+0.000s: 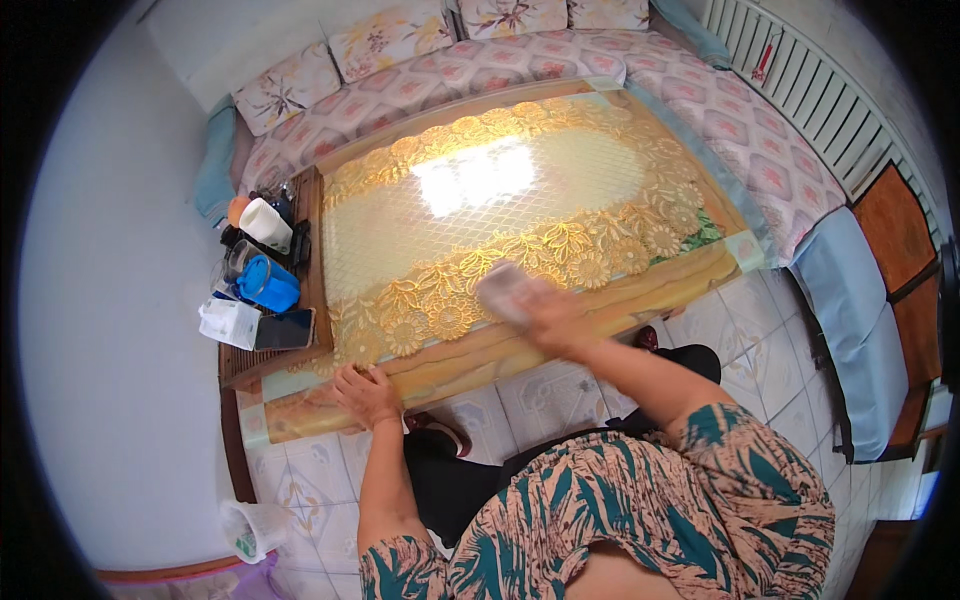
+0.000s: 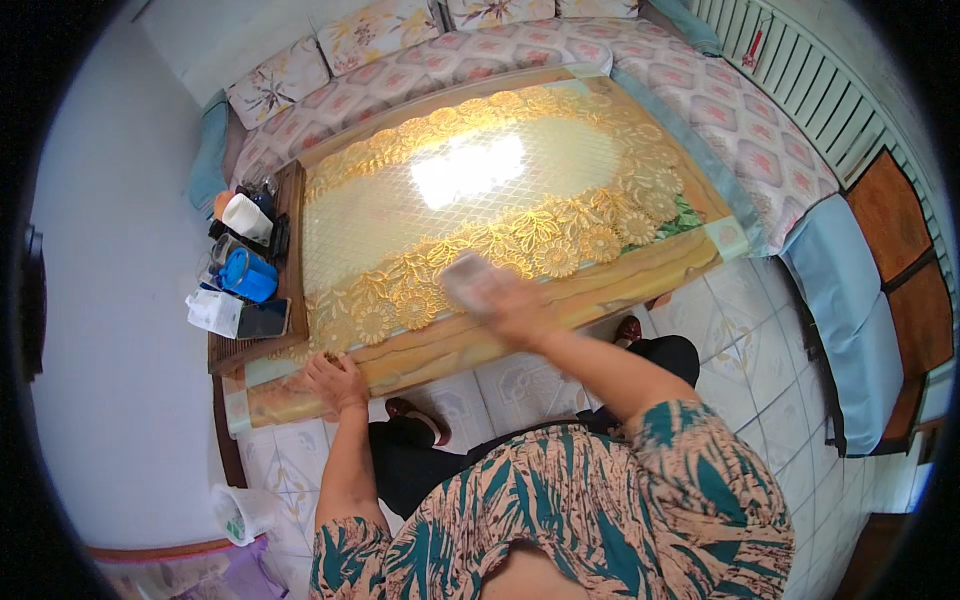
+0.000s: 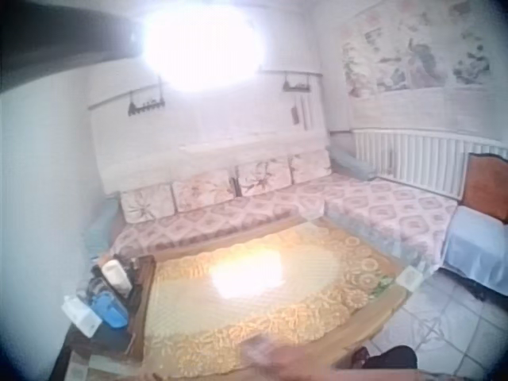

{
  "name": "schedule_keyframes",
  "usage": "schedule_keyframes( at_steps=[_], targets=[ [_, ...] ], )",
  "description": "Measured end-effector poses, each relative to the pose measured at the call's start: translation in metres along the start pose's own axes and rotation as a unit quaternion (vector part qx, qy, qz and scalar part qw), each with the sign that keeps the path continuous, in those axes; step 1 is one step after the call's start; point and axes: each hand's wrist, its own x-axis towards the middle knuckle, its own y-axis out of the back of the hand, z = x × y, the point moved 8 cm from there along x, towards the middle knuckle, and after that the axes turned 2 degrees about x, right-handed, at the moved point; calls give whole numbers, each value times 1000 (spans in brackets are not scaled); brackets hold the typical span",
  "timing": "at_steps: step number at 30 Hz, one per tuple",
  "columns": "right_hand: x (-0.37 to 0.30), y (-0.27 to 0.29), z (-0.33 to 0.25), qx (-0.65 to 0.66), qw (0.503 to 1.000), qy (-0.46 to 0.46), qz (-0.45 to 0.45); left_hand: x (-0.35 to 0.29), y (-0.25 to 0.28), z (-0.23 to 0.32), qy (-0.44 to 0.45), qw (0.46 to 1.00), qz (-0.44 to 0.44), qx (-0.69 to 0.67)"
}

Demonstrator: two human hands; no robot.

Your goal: The person wipes the surface of a glass-topped table using a cloth.

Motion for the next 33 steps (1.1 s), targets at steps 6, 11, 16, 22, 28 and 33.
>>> schedule_keyframes(
  at_steps=[6, 11, 16, 22, 28, 33],
  targets=[
    [-101, 85, 193, -147, 930, -299, 155, -3, -2, 4, 6, 1000, -17, -21],
    [-94, 38, 154, -231, 891, -335, 203, -4, -2, 15, -10, 999, 23, -29],
    [-18, -24, -37, -32, 998, -4, 47, -6, -30, 0, -16, 998, -52, -44],
    [-2, 7, -66, 192, 976, 65, 73, -18, -35, -15, 109, 954, -109, -259],
    [-50, 56, 76, 106, 986, -130, -2, -59, 42, 83, -70, 964, -63, -249],
    [-72, 87, 99, -51, 955, -231, -176, -72, 21, 157, -61, 951, -258, -158]
  ],
)
